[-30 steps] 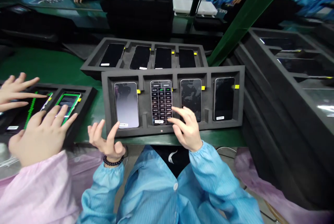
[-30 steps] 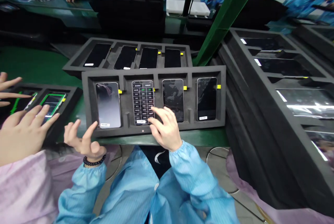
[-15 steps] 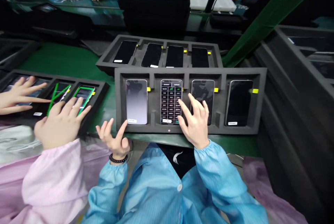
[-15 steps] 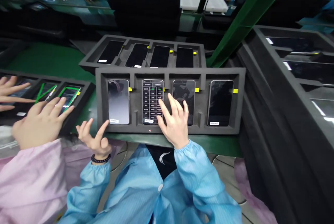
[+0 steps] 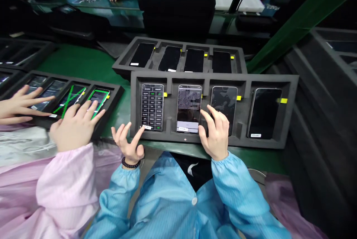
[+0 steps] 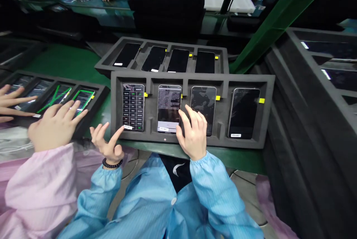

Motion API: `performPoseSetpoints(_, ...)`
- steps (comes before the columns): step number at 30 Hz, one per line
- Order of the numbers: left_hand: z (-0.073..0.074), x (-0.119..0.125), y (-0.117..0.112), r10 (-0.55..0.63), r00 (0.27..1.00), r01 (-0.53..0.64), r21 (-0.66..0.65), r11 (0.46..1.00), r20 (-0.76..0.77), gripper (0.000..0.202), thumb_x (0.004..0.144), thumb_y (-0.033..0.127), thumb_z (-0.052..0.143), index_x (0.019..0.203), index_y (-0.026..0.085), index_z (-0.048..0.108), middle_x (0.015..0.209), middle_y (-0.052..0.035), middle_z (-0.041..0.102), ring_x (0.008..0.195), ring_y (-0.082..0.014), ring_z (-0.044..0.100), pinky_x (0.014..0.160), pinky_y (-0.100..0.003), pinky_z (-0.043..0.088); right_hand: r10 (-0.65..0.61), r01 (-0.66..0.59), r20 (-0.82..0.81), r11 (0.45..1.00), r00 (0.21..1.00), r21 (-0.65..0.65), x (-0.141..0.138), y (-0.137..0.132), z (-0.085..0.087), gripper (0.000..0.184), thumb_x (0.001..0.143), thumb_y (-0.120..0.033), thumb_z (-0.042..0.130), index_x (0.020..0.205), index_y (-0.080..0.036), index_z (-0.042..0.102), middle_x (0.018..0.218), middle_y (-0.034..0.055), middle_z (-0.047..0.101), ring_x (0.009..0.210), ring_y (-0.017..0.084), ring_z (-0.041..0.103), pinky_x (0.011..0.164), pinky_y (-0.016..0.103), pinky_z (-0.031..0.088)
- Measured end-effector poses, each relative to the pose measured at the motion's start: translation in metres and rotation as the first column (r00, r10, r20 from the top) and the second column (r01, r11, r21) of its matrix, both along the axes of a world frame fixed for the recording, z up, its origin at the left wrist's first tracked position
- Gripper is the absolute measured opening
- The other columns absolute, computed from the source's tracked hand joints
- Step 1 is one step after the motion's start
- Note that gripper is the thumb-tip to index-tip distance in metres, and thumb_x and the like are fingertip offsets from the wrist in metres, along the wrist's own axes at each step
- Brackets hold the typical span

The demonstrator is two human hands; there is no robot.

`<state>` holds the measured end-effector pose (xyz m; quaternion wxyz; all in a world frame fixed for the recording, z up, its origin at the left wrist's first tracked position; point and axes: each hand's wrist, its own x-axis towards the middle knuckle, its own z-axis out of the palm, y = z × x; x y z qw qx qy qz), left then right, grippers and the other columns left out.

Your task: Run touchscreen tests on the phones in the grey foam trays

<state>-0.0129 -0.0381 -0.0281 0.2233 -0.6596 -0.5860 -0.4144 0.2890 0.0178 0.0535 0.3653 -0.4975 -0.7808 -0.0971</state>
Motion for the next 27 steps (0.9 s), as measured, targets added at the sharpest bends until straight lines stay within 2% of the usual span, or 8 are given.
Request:
performPoseSetpoints(3,0.011,0.007,0.006,-0.042,0.999,0.042,0.001,0.999,0.031,0.060,0.100,0.058,0.019,0.137,0.037,0.061,0.156,-0.0025,0.041,0.147,-0.0302,0.036,0.130,-0.064,0.017,0.004,-0.004,-0.006,1.000,1.000,0.005,0.001,0.000,0.000,0.042,0.101,-0.024,0.051,0.142,-0.019,0.053,0.143,0.0155,0.059,0.128,0.028,0.053,0.114,0.046,0.042)
performPoseSetpoints(8,0.044,0.026,0.030,-0.144,0.983,0.164,-0.198,0.966,0.115,0.066,0.098,0.066,0.020,0.145,0.038,0.056,0.170,-0.0007,0.022,0.159,-0.0356,0.015,0.130,-0.066,-0.009,-0.004,0.004,-0.018,1.000,1.000,0.000,0.001,0.001,-0.004,0.045,0.101,-0.026,0.050,0.145,-0.022,0.051,0.144,0.0133,0.059,0.128,0.029,0.055,0.113,0.047,0.043)
performPoseSetpoints(12,0.063,0.035,0.043,-0.158,0.982,0.184,-0.369,0.911,0.099,0.064,0.098,0.065,0.027,0.153,0.038,0.045,0.173,-0.0034,0.013,0.161,-0.0373,0.006,0.126,-0.070,-0.011,0.005,-0.005,-0.049,1.000,0.999,0.011,0.000,0.000,-0.001,0.045,0.101,-0.025,0.048,0.145,-0.024,0.051,0.143,0.0120,0.061,0.127,0.029,0.057,0.112,0.047,0.044)
performPoseSetpoints(14,0.065,0.034,0.041,-0.149,0.981,0.183,-0.342,0.922,0.122,0.063,0.099,0.063,0.027,0.155,0.037,0.042,0.173,-0.0045,0.013,0.162,-0.0356,0.007,0.128,-0.068,-0.009,0.013,-0.009,-0.105,0.999,0.994,0.034,0.007,-0.004,0.003,0.043,0.100,-0.024,0.048,0.143,-0.024,0.054,0.141,0.0120,0.062,0.126,0.028,0.058,0.110,0.046,0.045)
performPoseSetpoints(17,0.062,0.026,0.032,-0.073,0.967,0.127,-0.213,0.969,0.242,0.062,0.102,0.056,0.027,0.157,0.031,0.039,0.171,-0.0088,0.020,0.160,-0.0322,0.017,0.132,-0.060,0.003,-0.106,0.120,-0.206,0.991,0.973,0.060,0.037,-0.013,0.006,0.039,0.100,-0.028,0.048,0.138,-0.023,0.058,0.139,0.0133,0.064,0.126,0.030,0.060,0.108,0.049,0.046)
performPoseSetpoints(20,0.057,0.015,0.026,0.008,0.935,0.076,-0.222,0.972,0.356,0.058,0.103,0.047,0.028,0.157,0.027,0.040,0.166,-0.0116,0.031,0.156,-0.0289,0.028,0.131,-0.052,0.019,-0.336,0.353,-0.256,0.935,0.906,0.025,0.083,-0.025,0.002,0.044,0.102,-0.035,0.044,0.140,-0.017,0.058,0.144,0.0186,0.060,0.134,0.035,0.056,0.111,0.057,0.042)
performPoseSetpoints(24,0.059,0.015,0.028,-0.029,0.955,0.119,-0.289,0.950,0.295,0.055,0.102,0.049,0.034,0.150,0.027,0.051,0.168,-0.0099,0.028,0.159,-0.0308,0.020,0.133,-0.055,0.010,-0.506,0.501,-0.183,0.862,0.843,-0.077,0.135,-0.034,-0.012,0.062,0.104,-0.043,0.036,0.155,-0.009,0.041,0.157,0.0267,0.044,0.148,0.041,0.042,0.116,0.064,0.037)
performPoseSetpoints(27,0.060,0.022,0.032,-0.032,0.940,0.143,-0.306,0.941,0.339,0.059,0.101,0.050,0.038,0.154,0.025,0.043,0.169,-0.0102,0.026,0.160,-0.0299,0.019,0.133,-0.054,0.013,-0.530,0.514,-0.154,0.847,0.834,-0.136,0.146,-0.035,-0.019,0.067,0.104,-0.044,0.034,0.160,-0.008,0.030,0.160,0.0271,0.040,0.150,0.040,0.039,0.117,0.063,0.037)
